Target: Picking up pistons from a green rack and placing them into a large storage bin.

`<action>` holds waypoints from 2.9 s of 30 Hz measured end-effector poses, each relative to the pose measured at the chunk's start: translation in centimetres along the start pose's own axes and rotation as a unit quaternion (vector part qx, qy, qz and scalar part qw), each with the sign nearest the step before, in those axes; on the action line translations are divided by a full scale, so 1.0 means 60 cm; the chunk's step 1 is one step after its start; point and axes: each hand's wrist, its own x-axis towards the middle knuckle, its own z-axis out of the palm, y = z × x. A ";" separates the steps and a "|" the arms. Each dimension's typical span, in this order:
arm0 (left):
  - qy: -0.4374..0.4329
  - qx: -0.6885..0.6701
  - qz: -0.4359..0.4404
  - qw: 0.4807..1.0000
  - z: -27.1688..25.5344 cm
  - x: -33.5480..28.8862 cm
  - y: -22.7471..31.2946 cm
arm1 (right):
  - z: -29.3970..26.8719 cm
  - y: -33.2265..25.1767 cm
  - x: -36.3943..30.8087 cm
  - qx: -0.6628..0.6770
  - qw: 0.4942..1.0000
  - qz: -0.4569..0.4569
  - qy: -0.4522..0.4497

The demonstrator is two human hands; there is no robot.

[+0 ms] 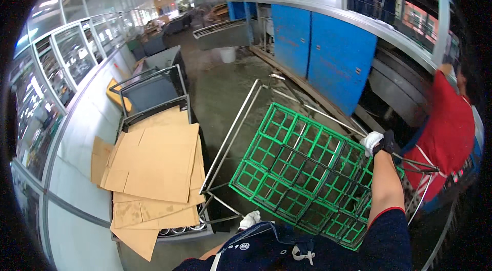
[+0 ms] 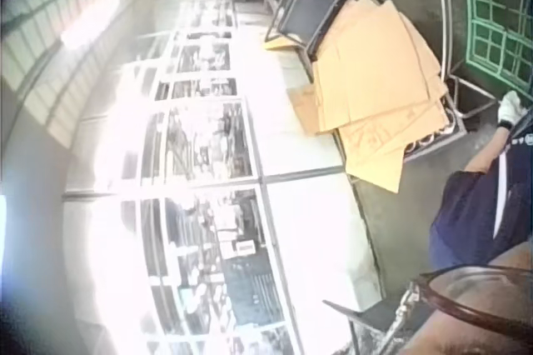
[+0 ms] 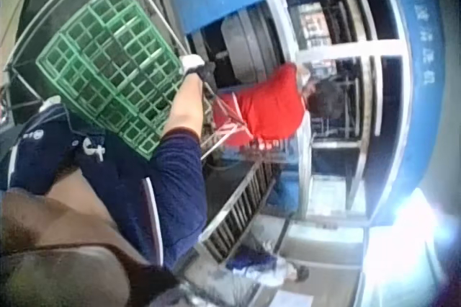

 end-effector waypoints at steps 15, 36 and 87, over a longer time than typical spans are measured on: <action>0.053 -0.391 -0.109 0.913 0.026 0.354 0.370 | -0.333 -0.320 0.451 0.016 0.982 -0.157 0.106; 0.062 -0.487 -0.082 0.867 -0.045 0.938 0.794 | -0.746 -0.875 1.019 -0.012 0.958 -0.215 0.188; 0.104 -0.650 0.044 0.751 -0.586 2.124 1.883 | -1.753 -2.246 1.844 0.038 0.876 -0.376 0.300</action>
